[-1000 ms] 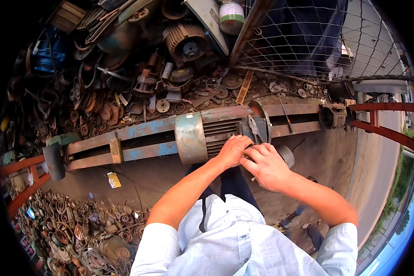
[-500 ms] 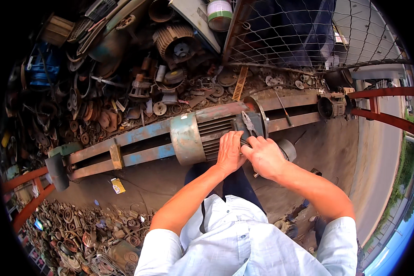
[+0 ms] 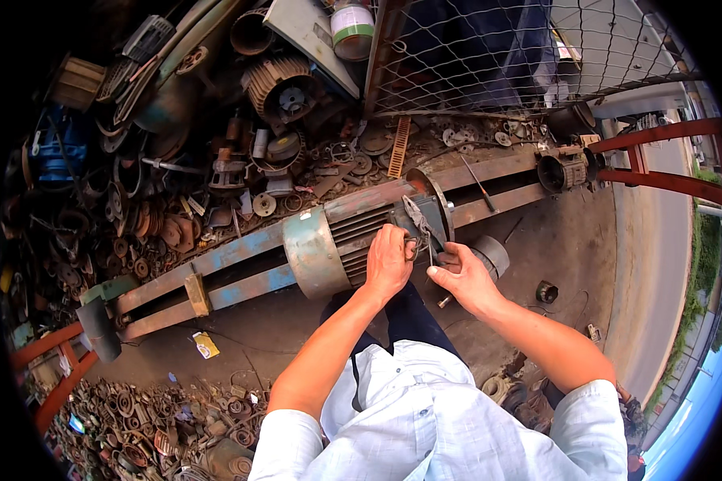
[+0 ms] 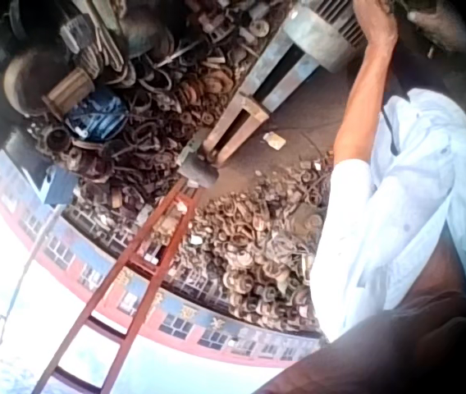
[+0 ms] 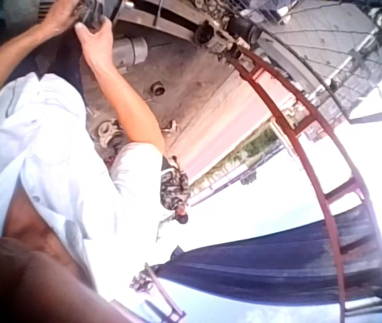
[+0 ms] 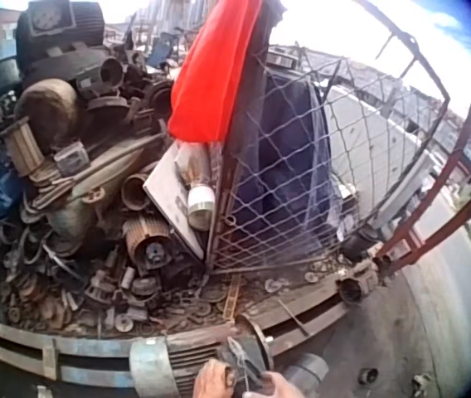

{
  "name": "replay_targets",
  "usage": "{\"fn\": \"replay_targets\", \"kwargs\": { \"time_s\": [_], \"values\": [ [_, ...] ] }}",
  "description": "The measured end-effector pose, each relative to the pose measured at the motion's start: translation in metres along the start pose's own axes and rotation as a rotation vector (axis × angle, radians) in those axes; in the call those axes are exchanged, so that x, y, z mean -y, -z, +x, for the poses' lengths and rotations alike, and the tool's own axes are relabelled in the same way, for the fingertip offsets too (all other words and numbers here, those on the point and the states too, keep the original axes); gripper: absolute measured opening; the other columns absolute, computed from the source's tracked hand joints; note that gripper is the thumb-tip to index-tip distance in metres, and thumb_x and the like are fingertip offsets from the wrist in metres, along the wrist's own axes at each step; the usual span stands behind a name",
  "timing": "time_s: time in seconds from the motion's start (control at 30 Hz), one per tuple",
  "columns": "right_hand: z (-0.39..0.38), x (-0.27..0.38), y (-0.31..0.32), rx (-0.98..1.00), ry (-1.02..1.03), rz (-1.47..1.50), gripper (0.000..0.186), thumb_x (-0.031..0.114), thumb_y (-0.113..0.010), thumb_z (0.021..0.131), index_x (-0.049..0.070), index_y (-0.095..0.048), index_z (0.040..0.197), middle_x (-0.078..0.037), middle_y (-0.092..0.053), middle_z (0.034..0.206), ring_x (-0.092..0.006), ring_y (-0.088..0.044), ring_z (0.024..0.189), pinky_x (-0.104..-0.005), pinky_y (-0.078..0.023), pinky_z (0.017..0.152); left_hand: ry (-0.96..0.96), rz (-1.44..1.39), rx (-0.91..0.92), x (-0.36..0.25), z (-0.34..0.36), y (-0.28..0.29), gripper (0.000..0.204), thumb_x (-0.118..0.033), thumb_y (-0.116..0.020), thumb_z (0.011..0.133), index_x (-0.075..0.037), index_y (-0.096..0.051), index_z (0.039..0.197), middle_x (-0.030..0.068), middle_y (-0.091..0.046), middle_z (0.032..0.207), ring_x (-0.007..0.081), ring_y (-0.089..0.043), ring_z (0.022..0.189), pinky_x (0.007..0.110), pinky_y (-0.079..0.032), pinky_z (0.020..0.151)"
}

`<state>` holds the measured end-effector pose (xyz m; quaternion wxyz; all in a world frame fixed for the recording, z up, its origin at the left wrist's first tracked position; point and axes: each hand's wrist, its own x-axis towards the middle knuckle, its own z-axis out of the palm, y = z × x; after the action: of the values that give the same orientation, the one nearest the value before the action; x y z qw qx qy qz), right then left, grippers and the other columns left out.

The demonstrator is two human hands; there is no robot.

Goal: The person removes a screw from an electric motor housing using a screwdriver, pulls wiring from the motor with pliers, and searches through a container of rusty metal parts.

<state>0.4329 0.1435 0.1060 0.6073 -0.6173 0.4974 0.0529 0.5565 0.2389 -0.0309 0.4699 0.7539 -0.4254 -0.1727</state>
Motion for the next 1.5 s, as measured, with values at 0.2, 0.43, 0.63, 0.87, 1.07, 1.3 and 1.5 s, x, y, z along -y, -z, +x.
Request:
{"fn": "replay_targets", "kwargs": {
  "time_s": [0.2,0.43,0.63,0.87,1.07,1.3,1.5],
  "values": [
    [0.025,0.015,-0.001,0.179,0.458,-0.855,0.050,0.017,-0.071,0.082,0.003,-0.054,0.126,-0.013,-0.064,0.099,-0.0334,-0.066,0.091,-0.0439,-0.053,0.083,-0.084,0.022,0.042,-0.012,-0.018,0.006,0.049,-0.003,-0.076,0.073,-0.004,-0.055,0.116,0.0170,-0.057,0.110,0.0391,-0.057,0.103,0.048,-0.044,0.092],
    [0.021,0.023,-0.014,0.208,1.331,-1.250,0.021,0.020,-0.063,0.081,0.008,-0.064,0.099,-0.011,-0.060,0.095,-0.0277,-0.059,0.098,-0.0462,-0.045,0.092,-0.277,-0.098,0.365,0.014,0.010,0.031,0.044,-0.017,-0.073,0.072,-0.007,-0.062,0.113,0.0089,-0.064,0.110,0.0311,-0.059,0.111,0.047,-0.039,0.104],
    [0.000,0.022,0.000,-0.186,0.851,-0.772,0.069,0.014,-0.073,0.076,-0.003,-0.046,0.138,-0.024,-0.055,0.130,-0.0382,-0.051,0.123,-0.0486,-0.042,0.104,-0.055,0.031,-0.035,0.004,0.007,0.016,0.035,-0.007,-0.076,0.075,-0.005,-0.056,0.104,0.0125,-0.058,0.091,0.0355,-0.057,0.090,0.044,-0.043,0.081],
    [0.008,0.007,-0.012,0.066,0.446,-0.559,0.061,0.025,-0.078,0.078,-0.003,-0.055,0.127,-0.023,-0.061,0.119,-0.0367,-0.063,0.109,-0.0430,-0.050,0.093,-0.074,0.084,-0.061,-0.018,-0.011,0.007,0.045,-0.005,-0.075,0.066,-0.004,-0.057,0.107,0.0135,-0.055,0.096,0.0350,-0.055,0.093,0.045,-0.042,0.080],
    [-0.029,-0.002,0.003,0.178,0.269,-0.459,0.048,0.021,-0.080,0.074,-0.002,-0.060,0.112,-0.018,-0.064,0.103,-0.0322,-0.065,0.091,-0.0393,-0.053,0.081,-0.135,0.066,0.105,-0.035,-0.046,0.043,0.068,-0.012,-0.084,0.065,-0.005,-0.055,0.127,0.0148,-0.058,0.117,0.0354,-0.056,0.112,0.047,-0.043,0.097],
    [-0.055,-0.048,0.036,0.096,-0.032,0.517,0.037,0.021,-0.079,0.085,0.001,-0.059,0.109,-0.007,-0.065,0.094,-0.0164,-0.064,0.079,-0.0301,-0.051,0.072,0.884,-0.711,0.082,0.027,-0.099,0.059,0.083,-0.052,-0.070,0.089,0.000,-0.040,0.147,0.0205,-0.052,0.142,0.0325,-0.053,0.129,0.045,-0.043,0.106],
    [-0.061,-0.058,0.035,0.208,-0.041,0.887,0.045,0.025,-0.081,0.084,0.007,-0.056,0.117,-0.009,-0.064,0.111,-0.0227,-0.066,0.087,-0.0338,-0.051,0.074,1.003,-1.697,0.102,-0.004,-0.069,0.079,0.062,-0.050,-0.047,0.103,0.001,-0.051,0.137,0.0167,-0.063,0.124,0.0289,-0.063,0.112,0.045,-0.050,0.098]
  ]
}}
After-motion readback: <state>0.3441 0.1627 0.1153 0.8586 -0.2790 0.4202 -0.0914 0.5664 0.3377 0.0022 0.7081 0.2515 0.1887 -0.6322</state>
